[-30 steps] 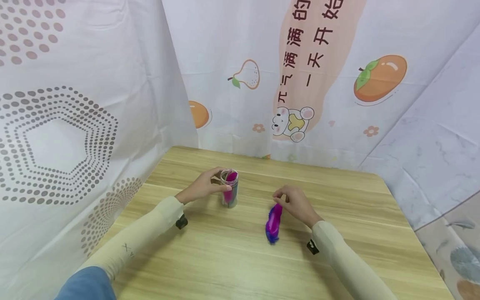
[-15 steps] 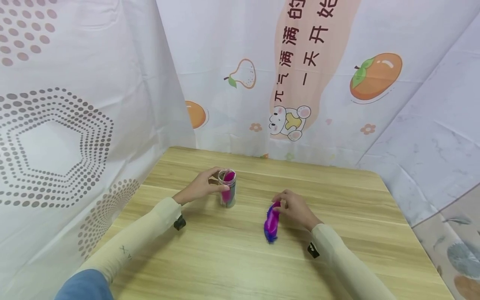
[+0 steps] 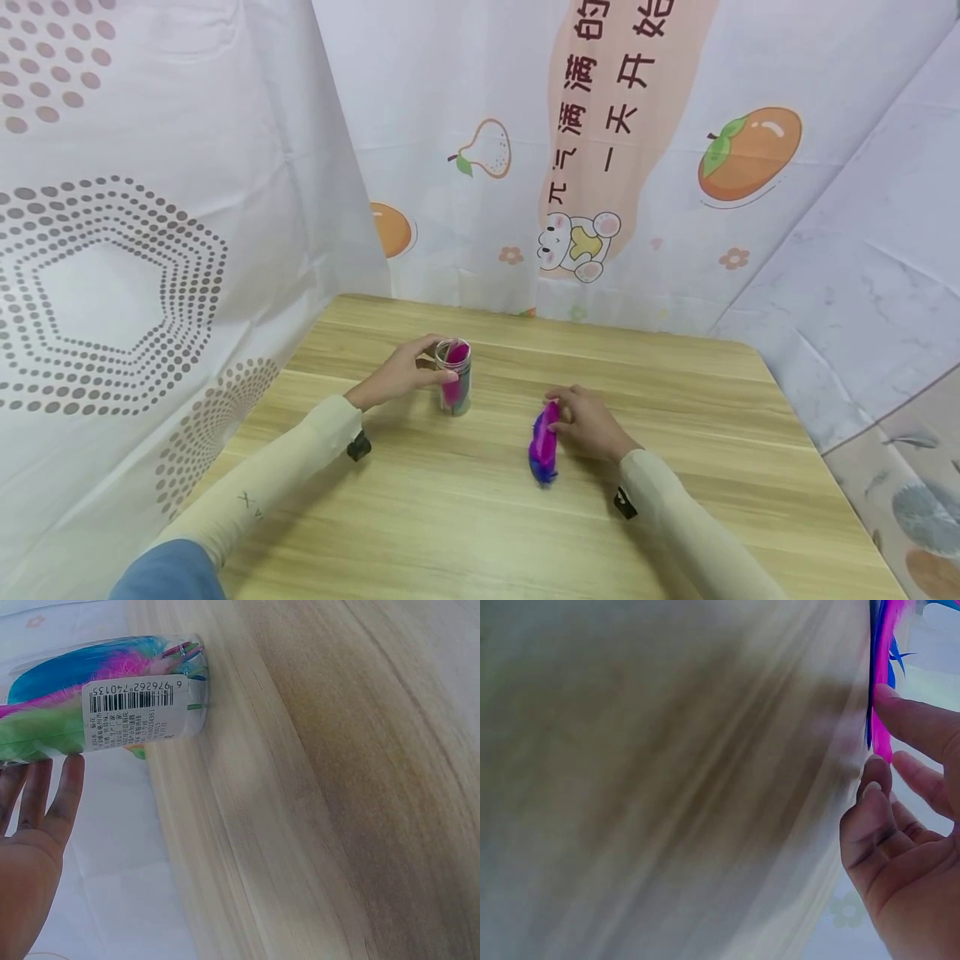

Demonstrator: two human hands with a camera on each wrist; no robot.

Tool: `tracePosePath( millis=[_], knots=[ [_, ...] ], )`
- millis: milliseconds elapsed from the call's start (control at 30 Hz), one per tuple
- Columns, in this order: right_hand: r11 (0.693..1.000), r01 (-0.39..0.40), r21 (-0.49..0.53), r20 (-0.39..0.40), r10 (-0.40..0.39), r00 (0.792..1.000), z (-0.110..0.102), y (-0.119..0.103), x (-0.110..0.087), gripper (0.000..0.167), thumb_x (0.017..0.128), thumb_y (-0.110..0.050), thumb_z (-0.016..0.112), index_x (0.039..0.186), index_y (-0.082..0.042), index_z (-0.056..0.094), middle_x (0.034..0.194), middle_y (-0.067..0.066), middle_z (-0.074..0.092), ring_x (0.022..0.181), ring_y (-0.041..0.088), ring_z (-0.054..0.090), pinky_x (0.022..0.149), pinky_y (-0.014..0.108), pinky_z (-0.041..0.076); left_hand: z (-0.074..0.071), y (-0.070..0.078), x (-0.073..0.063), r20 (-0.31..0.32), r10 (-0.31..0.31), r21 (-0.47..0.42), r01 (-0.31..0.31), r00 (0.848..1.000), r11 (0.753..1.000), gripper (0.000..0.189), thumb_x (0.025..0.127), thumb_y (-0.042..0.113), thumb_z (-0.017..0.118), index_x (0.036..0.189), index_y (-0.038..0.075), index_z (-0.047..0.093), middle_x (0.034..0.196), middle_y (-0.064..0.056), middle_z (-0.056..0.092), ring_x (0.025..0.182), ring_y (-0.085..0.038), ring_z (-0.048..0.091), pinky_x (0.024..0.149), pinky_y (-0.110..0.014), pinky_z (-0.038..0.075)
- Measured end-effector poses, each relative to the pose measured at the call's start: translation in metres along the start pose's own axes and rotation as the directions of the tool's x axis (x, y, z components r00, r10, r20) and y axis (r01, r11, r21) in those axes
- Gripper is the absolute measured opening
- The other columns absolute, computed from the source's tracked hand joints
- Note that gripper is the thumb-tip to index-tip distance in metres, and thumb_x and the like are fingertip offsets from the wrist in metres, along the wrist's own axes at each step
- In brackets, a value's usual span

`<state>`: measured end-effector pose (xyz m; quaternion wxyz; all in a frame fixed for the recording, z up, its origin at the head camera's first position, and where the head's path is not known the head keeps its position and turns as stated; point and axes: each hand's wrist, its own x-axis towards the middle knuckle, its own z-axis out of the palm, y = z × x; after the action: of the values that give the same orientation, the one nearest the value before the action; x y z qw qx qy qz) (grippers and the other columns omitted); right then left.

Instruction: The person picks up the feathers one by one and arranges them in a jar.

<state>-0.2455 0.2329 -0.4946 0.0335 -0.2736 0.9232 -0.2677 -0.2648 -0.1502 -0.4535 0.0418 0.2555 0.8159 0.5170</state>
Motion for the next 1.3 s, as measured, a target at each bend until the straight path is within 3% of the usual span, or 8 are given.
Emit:
tracePosePath(
  millis=[233, 500, 600, 767, 967, 1100, 1200, 1300],
  knots=[
    [1.000, -0.025, 0.017, -0.004, 0.025, 1.000, 0.000, 0.000, 0.001, 0.028, 0.089, -0.013, 0.082, 0.114, -0.007, 0.071, 0.102, 0.004, 0.061, 0.078, 0.013, 0.053, 0.067, 0.028, 0.049, 0.000, -0.001, -0.001, -0.001, -0.013, 0.003, 0.013, 1.000, 1.000, 0.056, 0.087, 0.053, 0.080, 0.135, 0.032, 0.061, 0.117, 0.005, 0.067, 0.108, -0.017, 0.064, 0.092, -0.037, 0.056],
    [0.999, -0.036, 0.034, -0.023, 0.036, 0.999, 0.002, 0.004, 0.002, 0.011, 0.093, -0.013, 0.078, 0.095, -0.013, 0.068, 0.095, 0.000, 0.058, 0.079, 0.014, 0.053, 0.067, 0.029, 0.048, 0.001, 0.000, -0.001, 0.000, -0.024, -0.006, 0.024, 1.000, 1.000, 0.056, 0.087, 0.052, 0.080, 0.135, 0.032, 0.061, 0.118, 0.006, 0.067, 0.109, -0.017, 0.063, 0.093, -0.037, 0.056],
    [0.998, -0.036, 0.046, -0.031, 0.037, 0.999, 0.000, 0.005, 0.001, 0.007, 0.096, -0.013, 0.074, 0.095, -0.014, 0.067, 0.094, -0.001, 0.060, 0.080, 0.012, 0.055, 0.069, 0.028, 0.050, 0.001, 0.001, -0.001, 0.001, -0.027, -0.005, 0.027, 1.000, 1.000, 0.056, 0.087, 0.052, 0.080, 0.135, 0.033, 0.061, 0.118, 0.006, 0.067, 0.109, -0.017, 0.063, 0.093, -0.036, 0.056],
    [0.992, -0.075, 0.103, -0.025, 0.077, 0.997, -0.005, 0.003, 0.002, 0.007, 0.098, -0.014, 0.073, 0.100, -0.012, 0.067, 0.087, 0.000, 0.064, 0.067, 0.012, 0.054, 0.060, 0.028, 0.048, 0.001, 0.001, 0.000, -0.002, -0.023, -0.005, 0.023, 1.000, 1.000, 0.057, 0.087, 0.051, 0.081, 0.137, 0.031, 0.060, 0.119, 0.005, 0.066, 0.109, -0.018, 0.063, 0.093, -0.037, 0.056],
    [0.999, 0.001, 0.043, -0.015, 0.000, 1.000, -0.004, -0.002, 0.009, 0.025, 0.096, -0.015, 0.075, 0.119, -0.008, 0.071, 0.106, 0.008, 0.069, 0.077, 0.013, 0.061, 0.069, 0.031, 0.053, -0.001, 0.001, -0.001, -0.009, -0.012, -0.005, 0.012, 1.000, 1.000, 0.058, 0.088, 0.049, 0.081, 0.138, 0.030, 0.059, 0.119, 0.004, 0.066, 0.109, -0.018, 0.062, 0.094, -0.036, 0.055],
    [0.998, 0.051, -0.049, -0.026, -0.052, 0.998, 0.003, -0.001, 0.012, 0.010, 0.094, -0.015, 0.077, 0.104, -0.011, 0.075, 0.103, 0.006, 0.065, 0.082, 0.014, 0.057, 0.071, 0.033, 0.051, 0.000, 0.000, -0.001, -0.004, -0.024, -0.007, 0.024, 1.000, 1.000, 0.059, 0.087, 0.052, 0.081, 0.138, 0.031, 0.059, 0.120, 0.005, 0.066, 0.109, -0.018, 0.062, 0.093, -0.036, 0.055],
    [0.998, 0.044, -0.055, -0.049, -0.046, 0.998, 0.006, -0.001, 0.013, 0.004, 0.093, -0.014, 0.078, 0.092, -0.014, 0.074, 0.100, 0.004, 0.064, 0.079, 0.013, 0.054, 0.070, 0.033, 0.049, 0.001, 0.000, -0.001, -0.005, -0.032, -0.005, 0.032, 0.999, 0.999, 0.059, 0.086, 0.053, 0.081, 0.138, 0.032, 0.059, 0.120, 0.005, 0.066, 0.110, -0.017, 0.062, 0.094, -0.036, 0.055],
    [0.999, 0.030, -0.016, -0.059, -0.031, 0.998, 0.003, -0.001, 0.013, 0.006, 0.095, -0.013, 0.076, 0.090, -0.014, 0.073, 0.098, 0.003, 0.064, 0.077, 0.012, 0.054, 0.069, 0.031, 0.049, 0.001, 0.002, 0.000, -0.008, -0.026, -0.005, 0.026, 1.000, 1.000, 0.059, 0.087, 0.050, 0.081, 0.138, 0.030, 0.060, 0.120, 0.005, 0.066, 0.110, -0.018, 0.062, 0.095, -0.037, 0.055]
  ],
)
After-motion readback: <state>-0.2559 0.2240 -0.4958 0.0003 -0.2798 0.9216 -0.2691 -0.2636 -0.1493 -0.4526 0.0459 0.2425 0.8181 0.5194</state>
